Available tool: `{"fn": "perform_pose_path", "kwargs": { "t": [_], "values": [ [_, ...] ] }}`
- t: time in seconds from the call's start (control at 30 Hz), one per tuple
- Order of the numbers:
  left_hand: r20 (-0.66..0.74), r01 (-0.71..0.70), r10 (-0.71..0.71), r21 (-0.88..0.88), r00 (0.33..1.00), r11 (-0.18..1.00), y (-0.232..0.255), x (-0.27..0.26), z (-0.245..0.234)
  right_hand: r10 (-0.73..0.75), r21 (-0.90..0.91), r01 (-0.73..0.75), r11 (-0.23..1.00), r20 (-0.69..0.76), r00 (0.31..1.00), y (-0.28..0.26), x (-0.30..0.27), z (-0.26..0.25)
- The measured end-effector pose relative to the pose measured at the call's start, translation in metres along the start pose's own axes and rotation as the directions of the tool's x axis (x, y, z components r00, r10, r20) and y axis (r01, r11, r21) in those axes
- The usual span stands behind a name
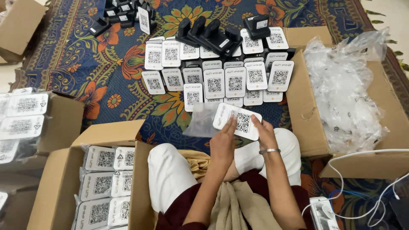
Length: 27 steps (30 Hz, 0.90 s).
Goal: The person packages small electronic devices with QR code labels into plastic bags and organizes them into cardboard boxes.
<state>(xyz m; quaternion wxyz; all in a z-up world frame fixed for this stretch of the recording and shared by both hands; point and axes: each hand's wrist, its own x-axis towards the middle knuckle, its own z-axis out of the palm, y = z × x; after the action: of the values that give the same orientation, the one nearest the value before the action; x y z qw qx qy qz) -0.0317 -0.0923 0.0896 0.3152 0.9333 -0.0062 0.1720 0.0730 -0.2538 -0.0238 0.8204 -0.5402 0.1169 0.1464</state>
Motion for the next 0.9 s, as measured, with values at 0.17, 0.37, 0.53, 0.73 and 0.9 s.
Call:
{"fn": "perform_pose_path", "kwargs": {
  "t": [0.17, 0.37, 0.53, 0.73, 0.9],
  "values": [
    [-0.047, -0.055, 0.053, -0.058, 0.997, 0.997, 0.004, -0.004, 0.01, 0.009, -0.16, 0.033, 0.987, 0.258, 0.966, -0.025, -0.019, 0.012],
    [-0.037, -0.019, 0.014, -0.145, 0.999, 0.989, 0.012, -0.004, 0.008, 0.135, -0.313, 0.005, 0.95, 0.423, 0.896, 0.008, -0.012, 0.011],
    [-0.009, -0.006, 0.006, -0.112, 1.0, 0.994, 0.017, -0.019, 0.016, 0.155, -0.261, -0.095, 0.961, 0.218, 0.964, 0.025, -0.021, 0.043],
    [0.076, -0.004, 0.025, -0.257, 0.997, 0.966, 0.013, -0.031, 0.027, -0.042, 0.244, -0.048, 0.969, 0.353, 0.935, 0.194, 0.076, -0.027],
    [0.149, 0.091, -0.045, -0.321, 0.988, 0.943, -0.003, -0.023, 0.036, -0.279, -0.659, 0.681, -0.321, 0.752, 0.597, 0.275, 0.151, -0.079]
  ]
}}
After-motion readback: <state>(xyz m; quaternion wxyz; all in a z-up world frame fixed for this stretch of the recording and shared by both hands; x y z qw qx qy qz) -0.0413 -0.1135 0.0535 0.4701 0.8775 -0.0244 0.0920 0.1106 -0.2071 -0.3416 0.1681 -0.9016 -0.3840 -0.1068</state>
